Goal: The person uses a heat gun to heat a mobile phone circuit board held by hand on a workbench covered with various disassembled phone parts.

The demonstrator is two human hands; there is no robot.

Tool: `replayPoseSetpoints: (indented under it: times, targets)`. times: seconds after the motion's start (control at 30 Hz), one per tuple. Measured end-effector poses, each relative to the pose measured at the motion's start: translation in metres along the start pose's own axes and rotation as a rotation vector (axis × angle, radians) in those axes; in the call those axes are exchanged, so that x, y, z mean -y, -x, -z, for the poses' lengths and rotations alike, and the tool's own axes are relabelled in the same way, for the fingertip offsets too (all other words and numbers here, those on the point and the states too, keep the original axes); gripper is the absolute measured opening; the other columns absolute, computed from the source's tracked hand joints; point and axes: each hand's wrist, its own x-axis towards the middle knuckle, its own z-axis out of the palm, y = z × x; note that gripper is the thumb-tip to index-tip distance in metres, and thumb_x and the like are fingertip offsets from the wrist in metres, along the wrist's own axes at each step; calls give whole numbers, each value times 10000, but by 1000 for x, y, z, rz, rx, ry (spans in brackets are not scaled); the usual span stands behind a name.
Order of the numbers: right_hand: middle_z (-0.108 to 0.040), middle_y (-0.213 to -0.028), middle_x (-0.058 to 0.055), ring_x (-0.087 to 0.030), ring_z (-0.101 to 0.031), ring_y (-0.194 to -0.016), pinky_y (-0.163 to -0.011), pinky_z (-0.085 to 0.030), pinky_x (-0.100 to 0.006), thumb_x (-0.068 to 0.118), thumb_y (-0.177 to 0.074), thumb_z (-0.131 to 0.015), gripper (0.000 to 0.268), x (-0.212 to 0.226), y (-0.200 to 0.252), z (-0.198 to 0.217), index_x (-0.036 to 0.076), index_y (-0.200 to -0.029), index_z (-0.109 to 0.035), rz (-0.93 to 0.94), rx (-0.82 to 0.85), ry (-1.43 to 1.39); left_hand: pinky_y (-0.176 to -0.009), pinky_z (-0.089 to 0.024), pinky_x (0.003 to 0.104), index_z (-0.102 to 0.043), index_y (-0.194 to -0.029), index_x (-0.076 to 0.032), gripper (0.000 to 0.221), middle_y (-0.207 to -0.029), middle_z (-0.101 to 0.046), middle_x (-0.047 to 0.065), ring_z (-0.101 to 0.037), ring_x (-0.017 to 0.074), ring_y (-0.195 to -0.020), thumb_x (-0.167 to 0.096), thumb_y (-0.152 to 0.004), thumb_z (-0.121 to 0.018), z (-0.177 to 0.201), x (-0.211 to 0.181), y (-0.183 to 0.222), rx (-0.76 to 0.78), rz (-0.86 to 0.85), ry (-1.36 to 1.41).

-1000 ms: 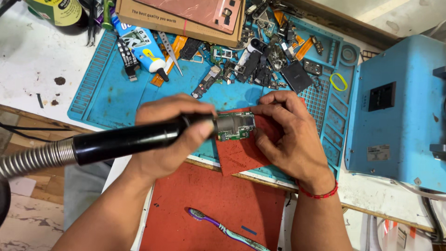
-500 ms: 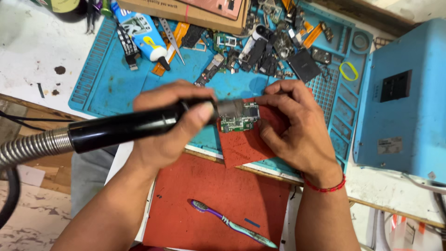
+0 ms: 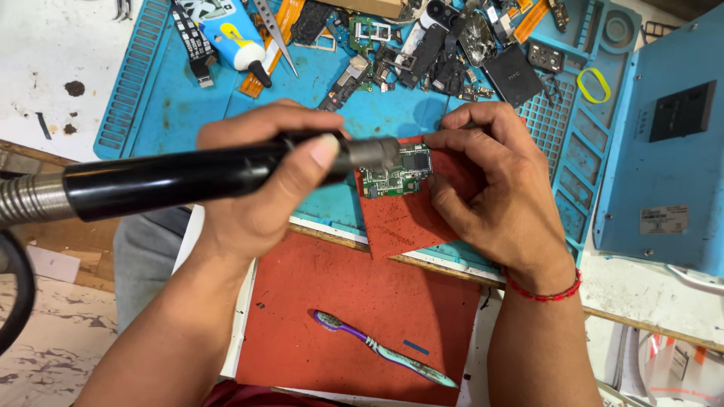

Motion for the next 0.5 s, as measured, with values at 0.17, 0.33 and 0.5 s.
replayPoseSetpoints:
  times: [0.17, 0.33, 0.5]
  targets:
    - [-591, -1236, -123, -288, -619, -1184, -1024, -520, -373, 14, -743, -753, 432, 1, -1, 0, 39, -1172, -719, 1, -4, 2, -733, -551, 240, -745, -1087, 17, 355, -935, -752, 101, -706, 139, -807, -320, -980, -714, 6, -2, -2, 128, -25, 64]
    - [-588, -1226, -122, -287, -615, -1174, -1016, -516, -372, 18, -735, -764, 425, 0, -1, 0, 35, -1156, -719, -4, -1, -8, -794, -573, 248, -735, -1107, 34, 317, -971, -767, 124, -726, 147, -856, -272, -1030, -702, 3, -2, -1, 26, -27, 38]
    - [-580, -1229, -120, -278, -617, -1170, -1015, -517, -364, 7, -730, -758, 433, 1, -1, 0, 29, -1161, -715, -8, 2, -18, -761, -577, 248, -726, -1111, 36, 313, -955, -758, 125, -730, 141, -832, -266, -1028, -701, 0, -1, 0, -25, -37, 16]
